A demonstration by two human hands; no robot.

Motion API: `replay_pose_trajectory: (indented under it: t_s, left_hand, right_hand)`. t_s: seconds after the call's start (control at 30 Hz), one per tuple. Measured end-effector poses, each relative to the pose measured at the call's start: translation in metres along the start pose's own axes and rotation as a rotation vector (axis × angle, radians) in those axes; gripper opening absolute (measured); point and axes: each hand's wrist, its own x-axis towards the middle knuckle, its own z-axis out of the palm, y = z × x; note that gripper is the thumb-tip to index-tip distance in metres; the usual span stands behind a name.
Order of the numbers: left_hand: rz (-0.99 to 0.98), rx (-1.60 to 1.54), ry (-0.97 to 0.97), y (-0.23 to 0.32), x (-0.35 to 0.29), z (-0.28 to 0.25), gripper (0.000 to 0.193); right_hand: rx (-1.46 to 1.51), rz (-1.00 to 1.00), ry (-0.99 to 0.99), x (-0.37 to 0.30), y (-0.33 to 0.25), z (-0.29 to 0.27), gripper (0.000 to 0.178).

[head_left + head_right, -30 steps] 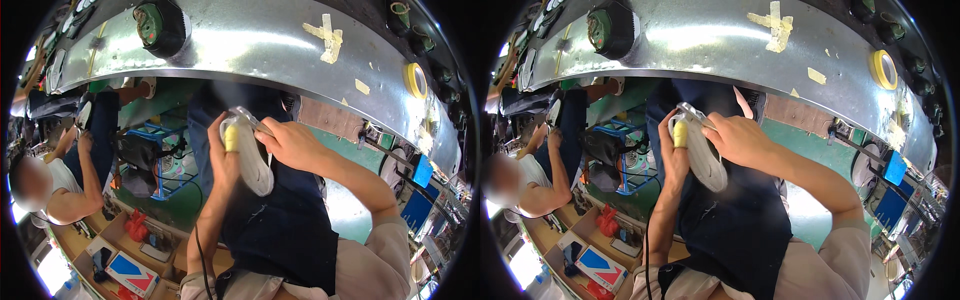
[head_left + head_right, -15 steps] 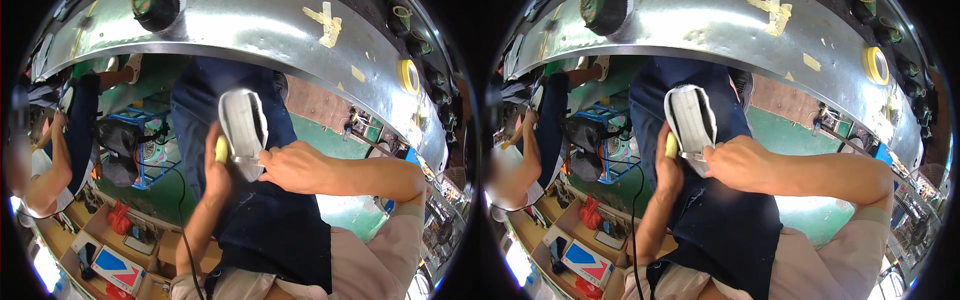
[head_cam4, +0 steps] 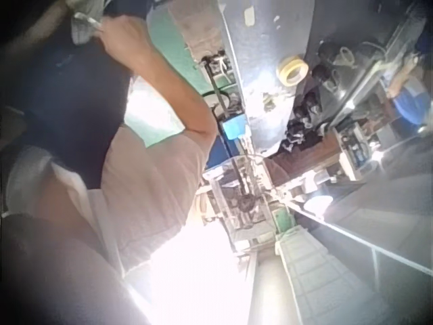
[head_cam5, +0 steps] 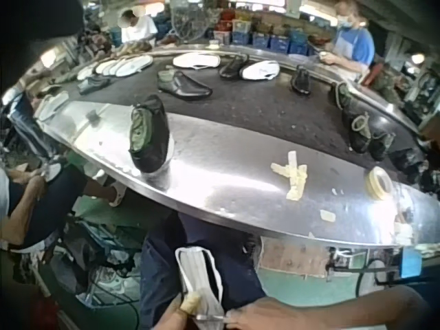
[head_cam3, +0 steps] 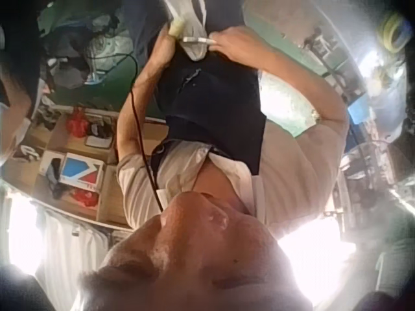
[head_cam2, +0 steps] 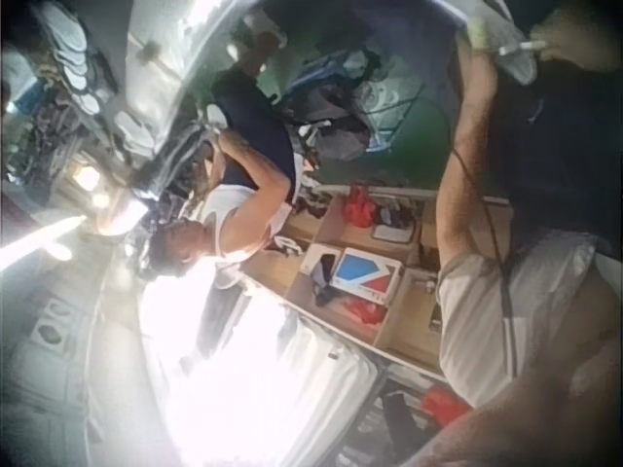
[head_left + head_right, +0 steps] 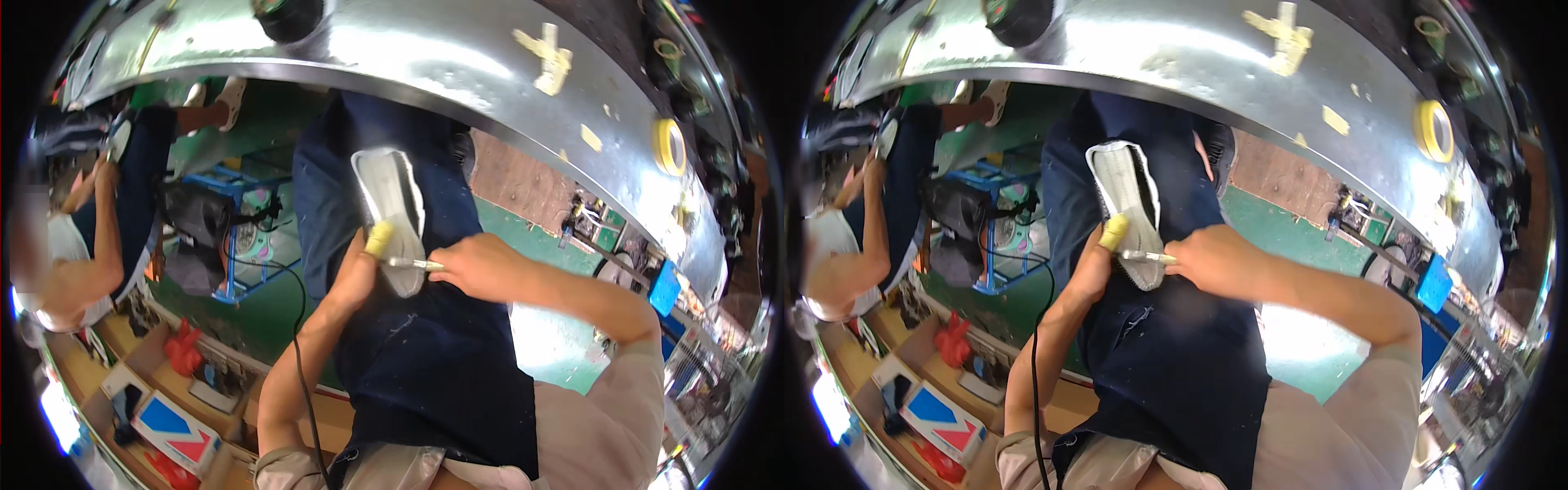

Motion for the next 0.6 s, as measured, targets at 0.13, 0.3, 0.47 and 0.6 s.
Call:
replay_pose_trajectory:
  t_s: [0.13, 0.3, 0.47, 0.6]
  left_hand:
    - [0.064, 0.184, 0.244, -0.014, -0.007, 0.024, 0.060]
    - [0.362, -0.171, 0.082, -0.041, -0.032, 0.039, 0.067]
    - [0.406, 0.172, 0.139, -0.023, -0.029, 0.039, 0.073]
    - [0.551, 0.817, 0.407, -0.016, -0.024, 0.041, 0.066]
  right_hand:
    - [-0.117, 0.028, 0.159, -0.023, -0.029, 0.009, 0.034]
    - [0.408, 0.281, -0.021, -0.029, -0.019, -0.009, 0.033]
    - [0.051, 0.047, 0.461, -0.006, -0.026, -0.031, 0.028]
    - [-0.015, 0.067, 0.294, 0.019, 0.009, -0.005, 0.028]
